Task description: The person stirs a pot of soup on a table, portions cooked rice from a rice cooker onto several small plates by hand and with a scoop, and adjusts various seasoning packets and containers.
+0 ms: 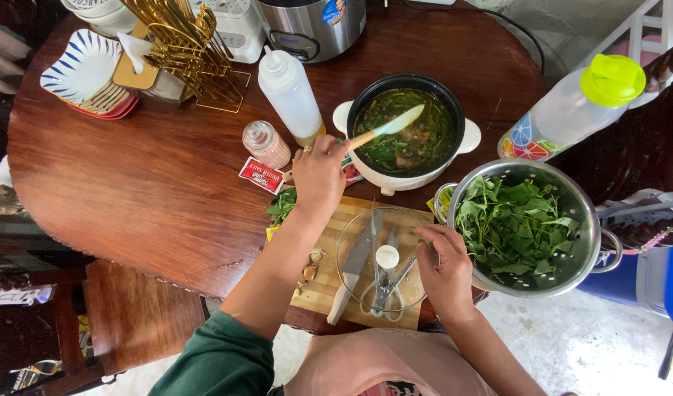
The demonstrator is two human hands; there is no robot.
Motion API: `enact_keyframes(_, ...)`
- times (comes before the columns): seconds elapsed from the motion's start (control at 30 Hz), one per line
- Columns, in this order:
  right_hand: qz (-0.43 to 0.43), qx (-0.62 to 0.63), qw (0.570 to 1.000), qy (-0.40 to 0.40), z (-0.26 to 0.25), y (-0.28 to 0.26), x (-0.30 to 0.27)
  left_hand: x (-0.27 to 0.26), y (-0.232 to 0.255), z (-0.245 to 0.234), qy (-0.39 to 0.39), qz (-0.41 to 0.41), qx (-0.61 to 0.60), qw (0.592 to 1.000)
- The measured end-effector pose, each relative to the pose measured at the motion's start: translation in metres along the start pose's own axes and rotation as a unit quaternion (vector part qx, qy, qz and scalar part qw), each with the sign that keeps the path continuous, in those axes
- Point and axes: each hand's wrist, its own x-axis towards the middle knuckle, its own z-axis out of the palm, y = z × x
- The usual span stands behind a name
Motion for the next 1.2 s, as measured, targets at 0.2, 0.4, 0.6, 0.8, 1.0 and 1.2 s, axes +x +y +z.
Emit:
enact_keyframes(0.2,-0.012,-0.002,1.0,0.003,0.0,0.001,0.001,-0.003,0.01,-0.012,0.109,0.017,-0.024,0.994)
enact_keyframes(0.4,0.013,0.005,1.0,-0.004,0.001,-0.005,0.0,-0.022,0.014,0.003,0.075,0.005,-0.075,0.994)
enact_keyframes(0.6,-0.056,-0.025,0.997,-0.04,0.011,0.008,-0.01,-0.04,0.015,0.017,0.077,-0.058,-0.103,0.99)
enact_keyframes(0.8,-0.1,-0.127,0.973,-0.163,0.043,0.03,-0.024,-0.076,0.005,0.012,0.084,-0.162,-0.282,0.942)
enact_keyframes(1.0,-0.101,-0.154,0.968,-0.173,0.061,0.055,-0.029,-0.169,0.019,-0.018,0.027,-0.291,-0.272,0.917)
enact_keyframes(1.2,-0.129,-0.124,0.972,-0.154,0.069,0.069,-0.033,-0.231,0.037,-0.021,0.035,-0.296,-0.236,0.925)
